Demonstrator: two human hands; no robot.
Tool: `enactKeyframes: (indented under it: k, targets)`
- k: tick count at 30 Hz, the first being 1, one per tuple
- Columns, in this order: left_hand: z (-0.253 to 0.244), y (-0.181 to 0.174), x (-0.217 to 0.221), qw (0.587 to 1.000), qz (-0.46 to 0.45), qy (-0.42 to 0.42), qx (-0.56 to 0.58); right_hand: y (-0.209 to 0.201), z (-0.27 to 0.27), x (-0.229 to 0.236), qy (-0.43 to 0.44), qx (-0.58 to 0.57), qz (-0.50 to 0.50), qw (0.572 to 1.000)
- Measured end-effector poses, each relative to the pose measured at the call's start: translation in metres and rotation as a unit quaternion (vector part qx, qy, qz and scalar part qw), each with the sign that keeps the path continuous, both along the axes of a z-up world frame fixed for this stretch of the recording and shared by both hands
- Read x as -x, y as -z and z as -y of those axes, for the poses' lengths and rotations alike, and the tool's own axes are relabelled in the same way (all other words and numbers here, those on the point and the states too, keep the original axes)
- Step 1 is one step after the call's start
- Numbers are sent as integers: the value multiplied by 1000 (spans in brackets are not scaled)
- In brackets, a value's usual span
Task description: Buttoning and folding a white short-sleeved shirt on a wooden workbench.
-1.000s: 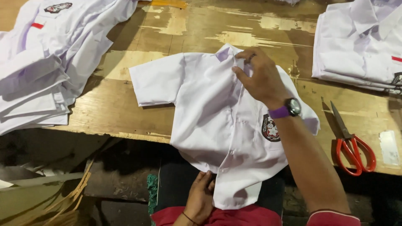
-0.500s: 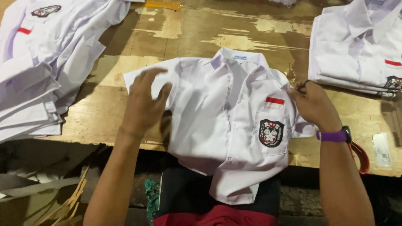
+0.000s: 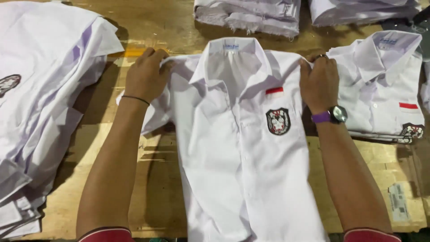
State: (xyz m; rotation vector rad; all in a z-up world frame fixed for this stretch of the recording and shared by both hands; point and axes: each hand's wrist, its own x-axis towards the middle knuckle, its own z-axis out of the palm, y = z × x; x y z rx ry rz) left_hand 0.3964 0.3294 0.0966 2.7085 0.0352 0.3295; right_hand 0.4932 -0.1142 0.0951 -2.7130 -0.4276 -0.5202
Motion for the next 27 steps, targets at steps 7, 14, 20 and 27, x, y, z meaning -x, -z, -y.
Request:
enactKeyframes:
  k: [7,14,20,27]
  targets:
    - [58,-45,73,994,72,41,-70,-50,-13,51,-112,-23,-24,993]
    - [170,19,279,976,61,207,1,32,51,272,-288,22,-169,942]
    - [152,29,324,971,149,186,11,55,54,320,-241,21,-82,967]
    - [163,107,380,980,192,-52,-16,81,68,332,-321,-66,-111,938]
